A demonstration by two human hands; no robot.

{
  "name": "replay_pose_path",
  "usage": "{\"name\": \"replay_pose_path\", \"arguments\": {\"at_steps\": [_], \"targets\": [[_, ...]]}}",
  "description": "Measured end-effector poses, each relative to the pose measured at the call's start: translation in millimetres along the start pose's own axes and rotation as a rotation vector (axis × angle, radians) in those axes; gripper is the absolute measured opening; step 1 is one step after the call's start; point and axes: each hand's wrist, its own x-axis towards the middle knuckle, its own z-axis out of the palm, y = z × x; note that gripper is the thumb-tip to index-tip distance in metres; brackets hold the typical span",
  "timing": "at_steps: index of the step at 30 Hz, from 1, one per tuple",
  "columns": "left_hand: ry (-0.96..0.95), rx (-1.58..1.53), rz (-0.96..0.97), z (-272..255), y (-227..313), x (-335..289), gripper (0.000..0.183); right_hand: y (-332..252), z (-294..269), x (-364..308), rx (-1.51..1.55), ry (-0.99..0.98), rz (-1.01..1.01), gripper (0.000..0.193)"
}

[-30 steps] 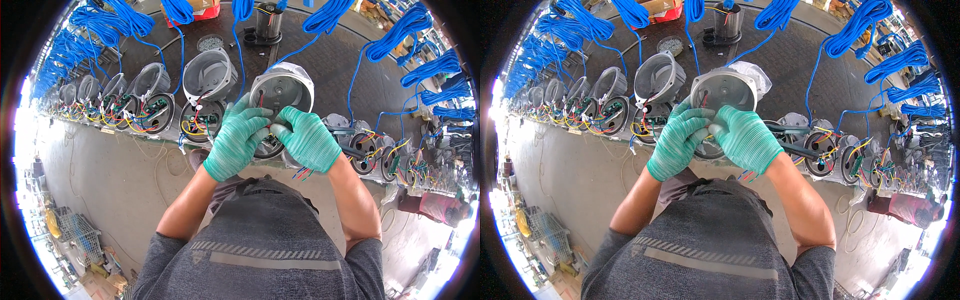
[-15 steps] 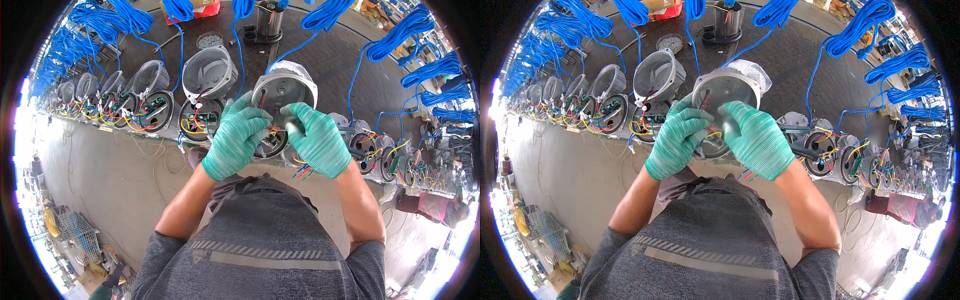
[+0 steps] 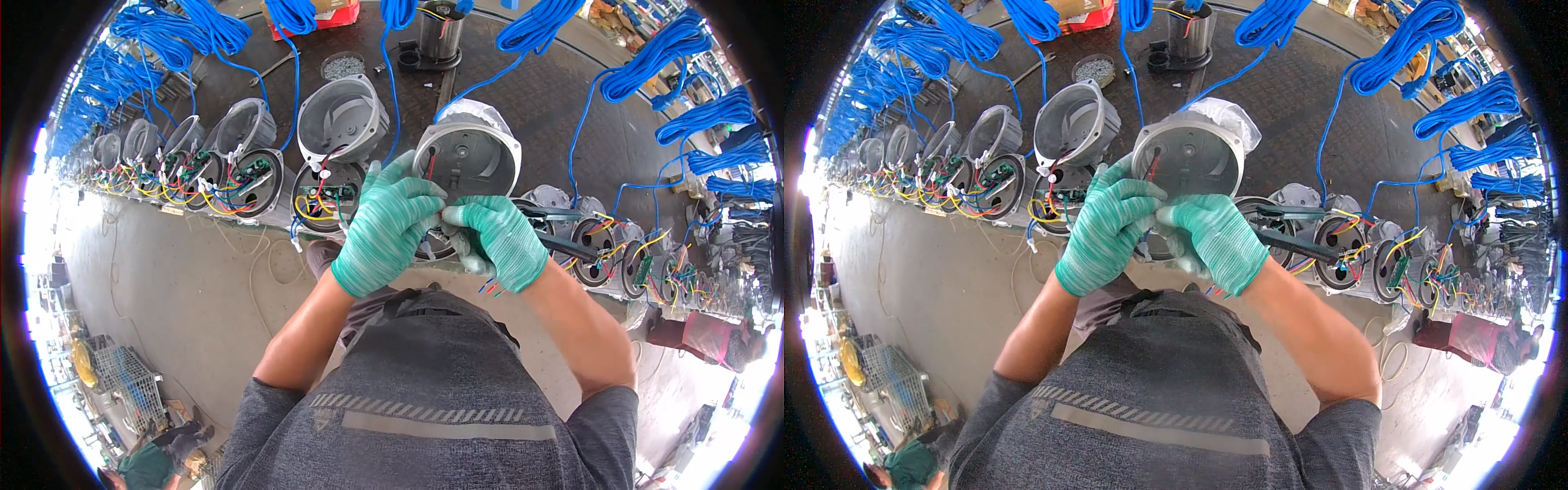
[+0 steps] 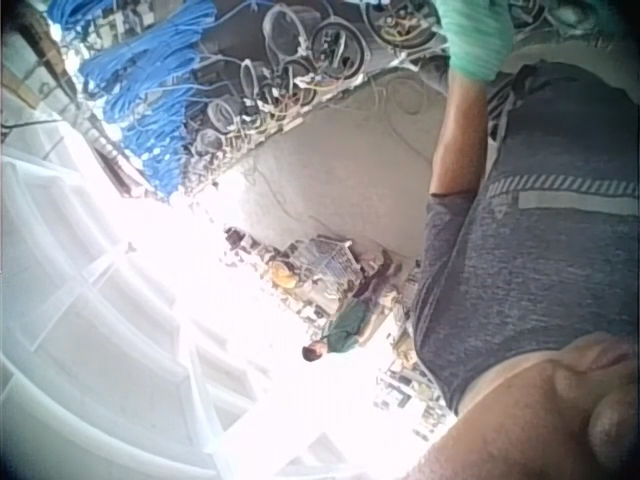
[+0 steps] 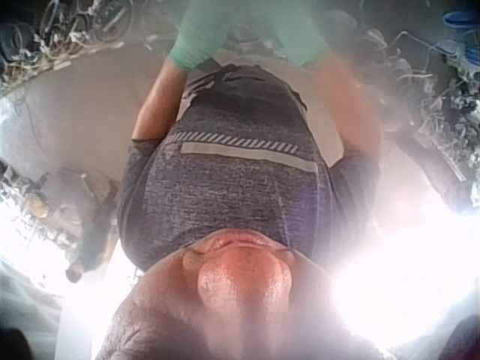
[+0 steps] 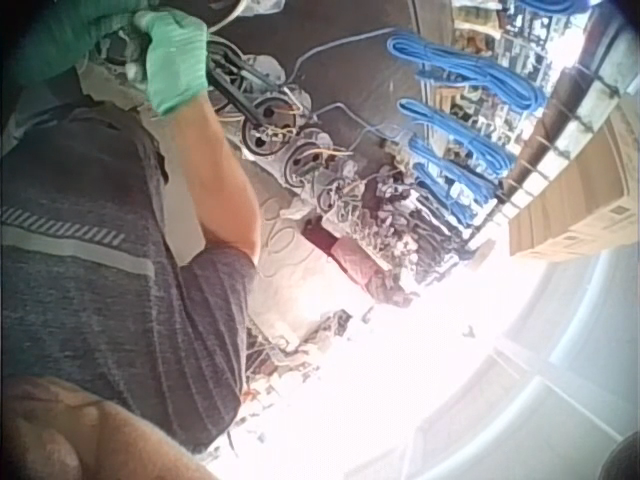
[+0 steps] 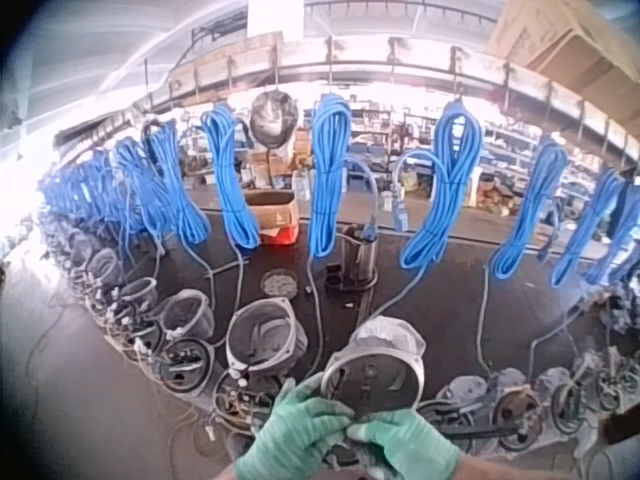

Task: The person assembles electrical housing units by hand and using a tool; they twist wires together, use a crimping tool to secure connectors, and fit the components into a circular metal housing.

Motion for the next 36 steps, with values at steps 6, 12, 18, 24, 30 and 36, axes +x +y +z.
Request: {"name": "replay_pose_path", "arguments": {"at_steps": [6, 12, 18, 24, 30, 36], "targets": [[0.026, -0.080, 0.011, -4, 1, 5, 0.023, -1, -13, -8, -1.063, 0.441, -0.821, 0.021], [0.051, -0.085, 0.038, -1, 2, 6, 0.027, -2, -24, 9, -1.587, 0.145, -1.133, 0.021], [0.037, -0.074, 0.046, -1, -2, 8, 0.022, 1, -3, 7, 0.024, -0.003, 0.045, 0.033], [0.012, -0.095, 0.005, -3, -2, 5, 0.019, -8, -19, -7, -1.061, 0.301, -0.794, 0.033], [-0.003, -0.214, -0.057, -2, 2, 10, 0.020, -6, -38, 17, -1.334, -0.013, -1.187, 0.041], [-0.076, 0.044, -0.044, -3, -3, 4, 0.025, -4, -30, 11, -1.379, 0.023, -0.930, 0.016]]}}
